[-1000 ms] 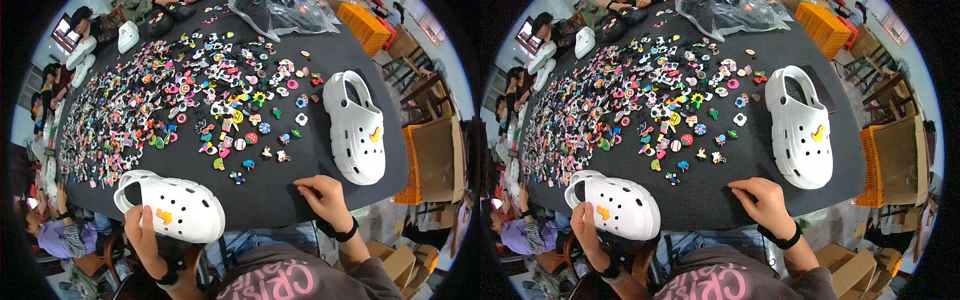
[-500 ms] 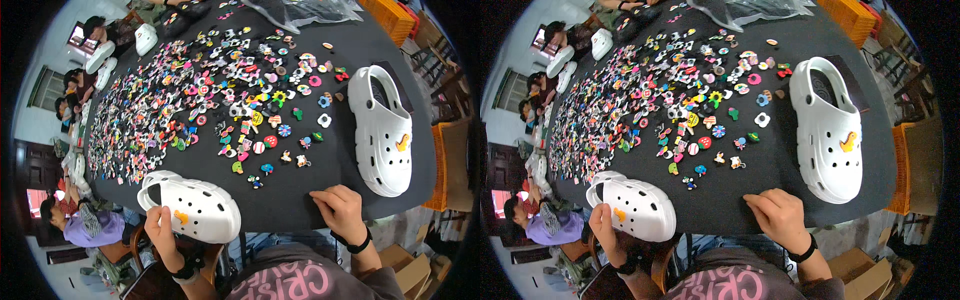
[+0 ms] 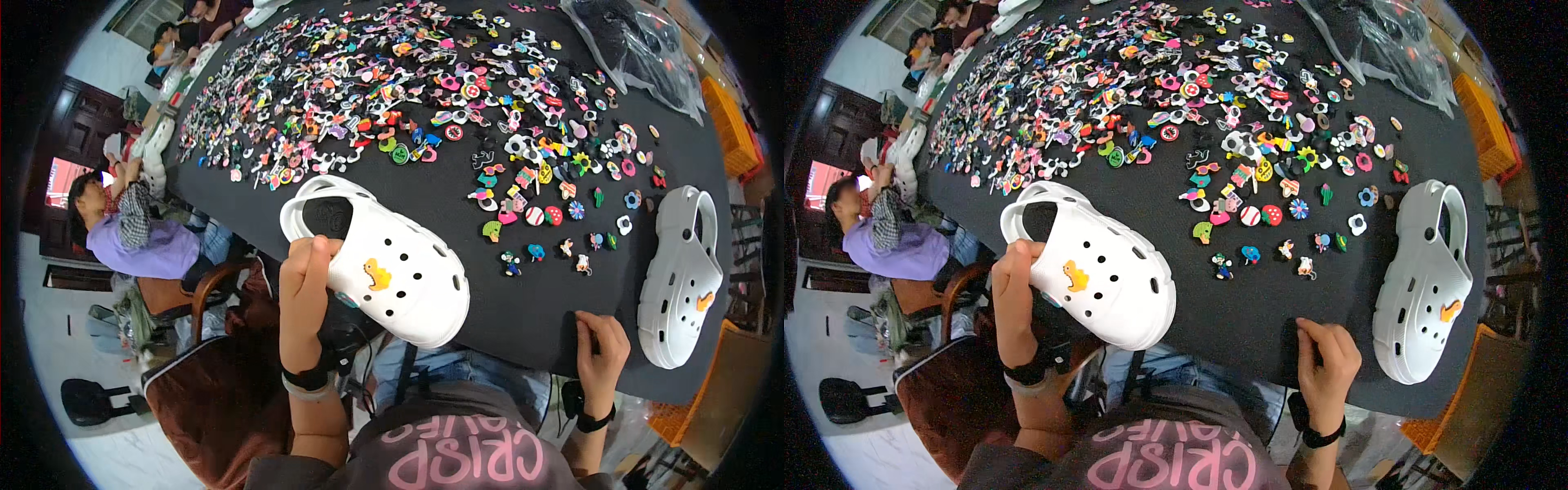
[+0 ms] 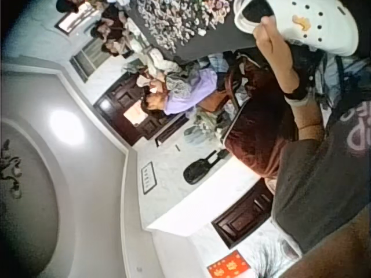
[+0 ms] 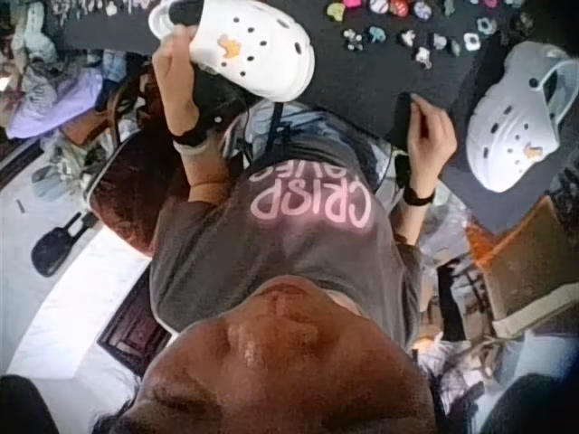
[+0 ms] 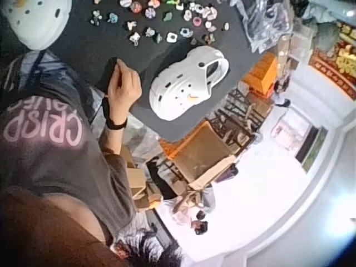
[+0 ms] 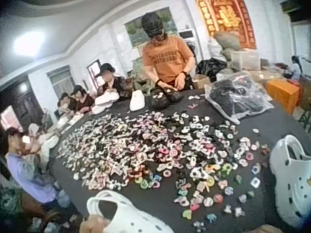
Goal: Decorating white shoes by inserting various colorful charms into the holes.
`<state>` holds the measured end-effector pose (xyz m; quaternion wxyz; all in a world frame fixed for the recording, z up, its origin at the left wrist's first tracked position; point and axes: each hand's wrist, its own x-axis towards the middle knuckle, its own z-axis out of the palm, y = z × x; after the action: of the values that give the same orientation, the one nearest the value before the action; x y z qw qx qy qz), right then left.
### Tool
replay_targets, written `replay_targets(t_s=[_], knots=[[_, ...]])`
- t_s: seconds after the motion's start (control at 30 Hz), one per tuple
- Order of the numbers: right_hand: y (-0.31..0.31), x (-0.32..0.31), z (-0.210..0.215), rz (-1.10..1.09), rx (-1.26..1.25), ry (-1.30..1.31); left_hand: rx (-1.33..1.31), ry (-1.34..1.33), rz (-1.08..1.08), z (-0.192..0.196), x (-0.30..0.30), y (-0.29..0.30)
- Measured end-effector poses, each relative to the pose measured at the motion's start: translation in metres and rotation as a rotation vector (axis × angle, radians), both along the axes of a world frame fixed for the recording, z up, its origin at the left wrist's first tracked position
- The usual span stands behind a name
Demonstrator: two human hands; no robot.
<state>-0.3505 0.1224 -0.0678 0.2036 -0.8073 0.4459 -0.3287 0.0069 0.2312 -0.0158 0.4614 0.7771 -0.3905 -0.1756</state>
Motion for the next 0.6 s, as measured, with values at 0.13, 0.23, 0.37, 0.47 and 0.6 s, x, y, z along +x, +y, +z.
replay_targets(t_s=[0.13,0.23,0.37,0.47,0.6], knots=[[0.001,0.0,-0.002,-0.023,0.02,0.022,-0.015,-0.056,-0.065,0.004,0.002,-0.002],[0.001,-0.002,-0.003,-0.021,0.023,0.026,-0.025,-0.174,-0.2,0.01,0.001,-0.003],[0.004,-0.005,0.011,0.037,0.117,0.117,0.006,-0.234,-0.32,0.012,0.009,0.0],[0.007,-0.01,0.06,0.357,0.357,0.322,0.042,-0.259,-0.356,0.007,0.013,0.002],[-0.015,0.007,0.107,0.625,0.349,0.258,0.074,-0.237,-0.313,0.013,0.01,0.005]])
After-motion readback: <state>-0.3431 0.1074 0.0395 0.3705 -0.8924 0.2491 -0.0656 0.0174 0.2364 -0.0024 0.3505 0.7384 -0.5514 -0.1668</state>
